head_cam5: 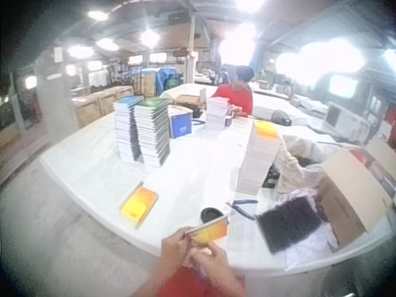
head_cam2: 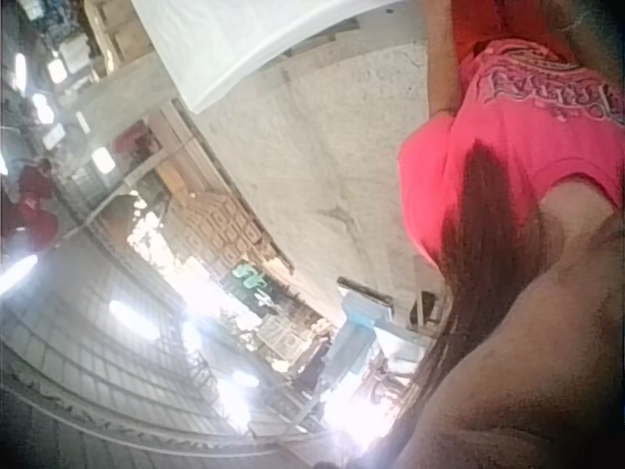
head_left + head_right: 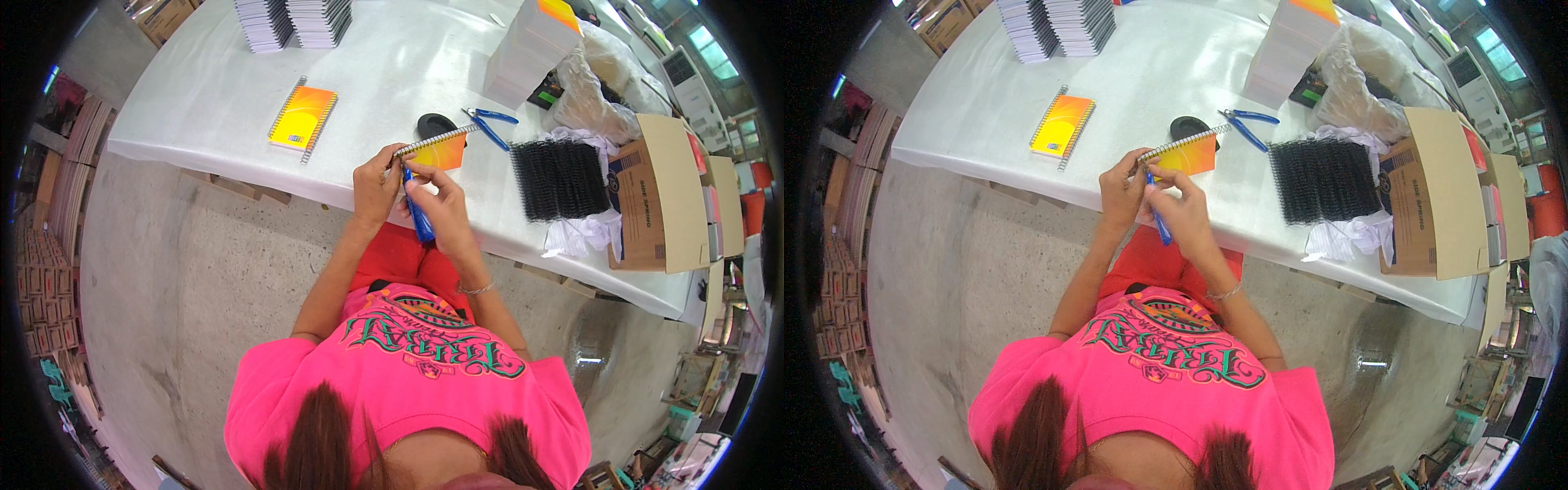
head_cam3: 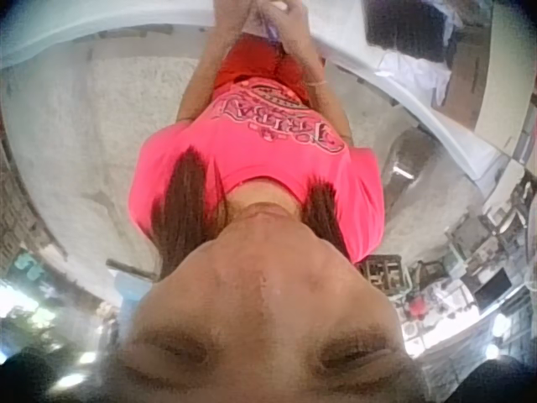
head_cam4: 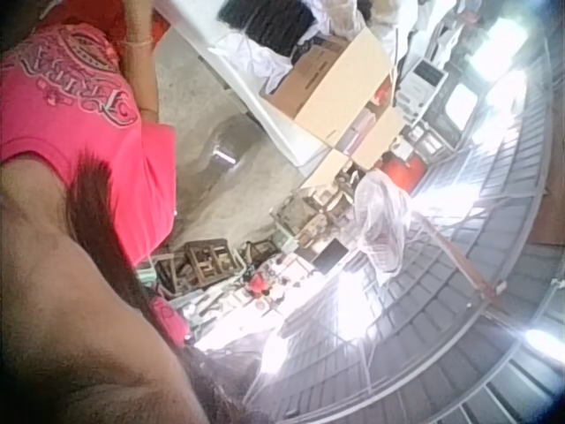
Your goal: The person assembles spiral-bound notebooks by inserting black plastic coils into the spine of yellow-covered notebooks. They use pliers to secure the coils and a small black tool to press them into place. Completed notebooks are stacked on the table.
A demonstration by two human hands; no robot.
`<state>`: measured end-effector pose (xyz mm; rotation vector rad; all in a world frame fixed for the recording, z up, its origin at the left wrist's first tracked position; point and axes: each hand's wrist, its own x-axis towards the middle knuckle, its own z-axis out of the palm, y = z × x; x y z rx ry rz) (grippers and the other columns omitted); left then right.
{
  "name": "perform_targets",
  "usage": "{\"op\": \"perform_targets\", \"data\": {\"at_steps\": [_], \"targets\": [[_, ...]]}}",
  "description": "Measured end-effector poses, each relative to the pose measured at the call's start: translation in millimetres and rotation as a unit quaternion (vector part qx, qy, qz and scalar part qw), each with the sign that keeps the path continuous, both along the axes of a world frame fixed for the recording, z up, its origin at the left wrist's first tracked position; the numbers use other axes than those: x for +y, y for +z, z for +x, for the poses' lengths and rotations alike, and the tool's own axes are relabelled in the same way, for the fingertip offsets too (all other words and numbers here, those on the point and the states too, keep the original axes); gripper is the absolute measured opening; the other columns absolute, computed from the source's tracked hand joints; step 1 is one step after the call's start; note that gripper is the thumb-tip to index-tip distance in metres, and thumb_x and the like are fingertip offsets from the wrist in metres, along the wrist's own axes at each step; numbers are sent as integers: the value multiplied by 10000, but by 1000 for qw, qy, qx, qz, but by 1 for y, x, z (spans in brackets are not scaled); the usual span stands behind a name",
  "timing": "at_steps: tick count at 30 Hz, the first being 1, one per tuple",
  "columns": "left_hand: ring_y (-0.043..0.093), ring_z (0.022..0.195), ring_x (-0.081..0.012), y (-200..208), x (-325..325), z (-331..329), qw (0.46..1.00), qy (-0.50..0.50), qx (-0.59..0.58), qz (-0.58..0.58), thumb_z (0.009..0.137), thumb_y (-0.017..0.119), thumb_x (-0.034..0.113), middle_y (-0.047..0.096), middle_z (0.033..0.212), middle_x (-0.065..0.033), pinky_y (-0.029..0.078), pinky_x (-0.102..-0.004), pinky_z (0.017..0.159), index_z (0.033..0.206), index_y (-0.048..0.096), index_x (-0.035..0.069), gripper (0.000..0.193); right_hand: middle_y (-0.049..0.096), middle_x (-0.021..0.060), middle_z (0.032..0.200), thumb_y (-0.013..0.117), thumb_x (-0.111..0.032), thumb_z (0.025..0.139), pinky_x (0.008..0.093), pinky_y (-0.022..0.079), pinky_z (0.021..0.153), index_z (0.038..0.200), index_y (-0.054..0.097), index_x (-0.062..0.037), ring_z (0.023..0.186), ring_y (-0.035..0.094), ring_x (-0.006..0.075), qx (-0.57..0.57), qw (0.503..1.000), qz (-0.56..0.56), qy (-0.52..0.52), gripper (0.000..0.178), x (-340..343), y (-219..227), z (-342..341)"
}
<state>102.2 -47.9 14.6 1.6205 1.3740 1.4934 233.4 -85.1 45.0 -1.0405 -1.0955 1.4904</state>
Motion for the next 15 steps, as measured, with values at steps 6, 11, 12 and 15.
{"op": "perform_targets", "data": {"at_steps": [6, 11, 12, 15], "targets": [[686, 685, -154, 3, -5, 1, 999, -9, -38, -6, 918, 596, 22, 742, 880, -107, 530, -280, 627, 1106, 662, 15, 199, 623, 96, 1080, 596, -142, 955, 288, 569, 780, 1324, 513, 15, 857, 681, 178, 155, 975, -103, 120, 410, 4, 18, 22], [551, 662, -44, 22, -9, -23, 995, 48, -47, -80, 909, 657, 61, 709, 807, -36, 456, -222, 593, 1066, 695, 0, 173, 610, 104, 1095, 637, -107, 895, 325, 493, 856, 1216, 622, -28, 920, 633, 206, -102, 993, 49, 35, 331, 13, 3, 61], [546, 691, -34, 35, -10, -30, 989, 74, -106, -73, 910, 668, 76, 695, 807, -19, 450, -218, 598, 1053, 703, -5, 168, 599, 123, 1097, 636, -105, 887, 345, 482, 873, 1212, 622, -31, 945, 619, 231, -210, 972, 106, -32, 333, 17, -3, 70], [558, 744, -28, 53, 4, -72, 979, 145, -140, -39, 927, 679, 121, 682, 830, -13, 452, -206, 629, 1069, 700, -42, 218, 564, 173, 1111, 630, -102, 867, 405, 440, 923, 1197, 624, -39, 1021, 569, 301, -446, 843, 224, -202, 336, 29, -25, 92]]}}
